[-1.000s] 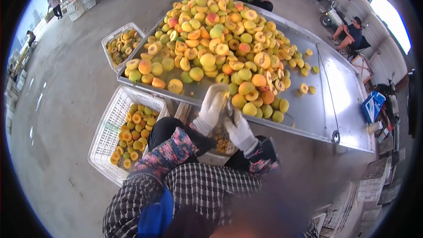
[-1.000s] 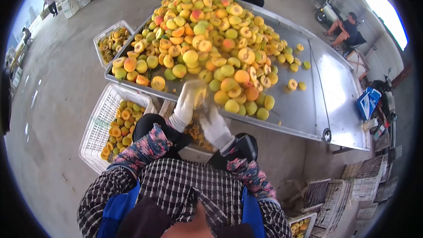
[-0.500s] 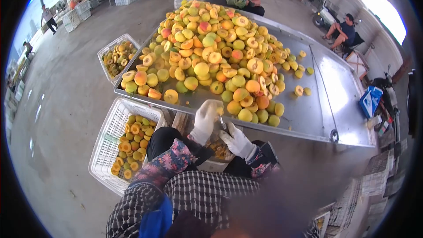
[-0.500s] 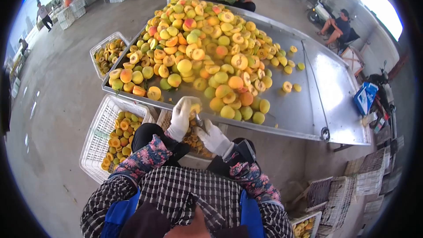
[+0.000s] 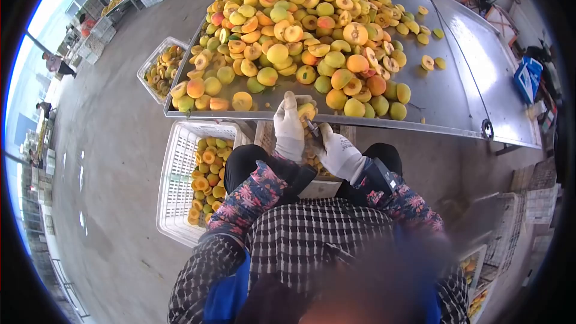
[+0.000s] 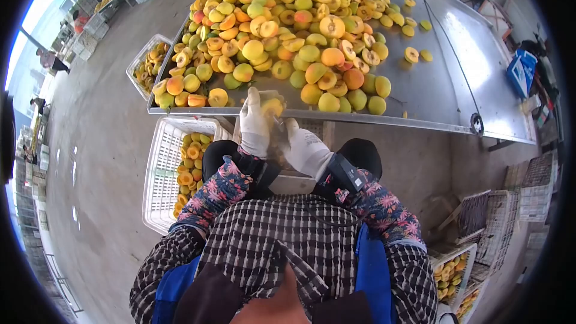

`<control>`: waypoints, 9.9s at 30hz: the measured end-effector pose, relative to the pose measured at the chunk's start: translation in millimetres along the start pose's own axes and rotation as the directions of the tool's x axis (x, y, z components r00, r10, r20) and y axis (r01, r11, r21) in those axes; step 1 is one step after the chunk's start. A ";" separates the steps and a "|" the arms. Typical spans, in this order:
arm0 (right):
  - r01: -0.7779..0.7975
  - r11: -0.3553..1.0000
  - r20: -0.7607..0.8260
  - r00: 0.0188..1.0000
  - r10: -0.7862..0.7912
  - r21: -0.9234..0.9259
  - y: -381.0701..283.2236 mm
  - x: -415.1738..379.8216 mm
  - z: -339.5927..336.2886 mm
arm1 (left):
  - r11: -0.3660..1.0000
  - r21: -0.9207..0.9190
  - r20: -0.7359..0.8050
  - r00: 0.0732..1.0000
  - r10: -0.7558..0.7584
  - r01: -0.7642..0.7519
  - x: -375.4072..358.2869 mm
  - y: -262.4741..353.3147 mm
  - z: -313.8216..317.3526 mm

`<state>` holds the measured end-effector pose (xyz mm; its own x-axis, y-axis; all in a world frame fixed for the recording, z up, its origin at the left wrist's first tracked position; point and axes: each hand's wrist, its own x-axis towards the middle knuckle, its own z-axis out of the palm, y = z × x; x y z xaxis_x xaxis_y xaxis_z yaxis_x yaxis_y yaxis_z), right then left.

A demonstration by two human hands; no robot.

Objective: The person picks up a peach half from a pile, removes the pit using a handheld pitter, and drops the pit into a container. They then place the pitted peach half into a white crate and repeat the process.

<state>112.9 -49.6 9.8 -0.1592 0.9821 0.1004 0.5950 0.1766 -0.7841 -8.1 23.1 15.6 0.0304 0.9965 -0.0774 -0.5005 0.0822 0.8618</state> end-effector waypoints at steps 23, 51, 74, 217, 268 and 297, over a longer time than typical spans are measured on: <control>-0.065 0.979 0.113 0.993 0.043 0.193 16.8 -3.3 1.5 | 0.932 0.139 0.215 0.909 -0.358 0.334 18.7 5.2 -9.2; -0.546 0.420 0.391 0.828 0.402 0.725 19.7 -22.2 -31.8 | 0.115 0.952 0.268 0.953 0.138 -0.284 28.2 90.6 -46.2; -0.451 0.540 0.292 0.887 0.357 0.711 20.1 -25.7 -14.6 | 0.939 -0.128 0.403 0.882 -0.244 0.318 144.7 32.0 -66.8; -0.462 0.825 0.417 0.853 0.313 0.326 56.7 -38.7 19.6 | -0.142 0.976 0.167 0.986 -0.010 -0.166 140.1 32.8 -96.0; 0.117 0.968 0.156 0.984 -0.083 -0.223 -5.3 0.8 -25.6 | 0.942 0.319 0.271 0.944 -0.190 0.098 5.6 39.1 -1.6; -0.619 -0.025 0.616 0.777 0.125 0.785 -14.1 -6.1 -11.7 | 0.796 -0.236 0.222 0.829 -0.514 0.557 11.9 18.5 -4.2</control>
<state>114.7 -57.3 27.4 -0.5351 0.7455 -0.3974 -0.5351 -0.6631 -0.5234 -20.6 36.4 28.5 0.4747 0.7863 -0.3954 -0.5859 0.6176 0.5247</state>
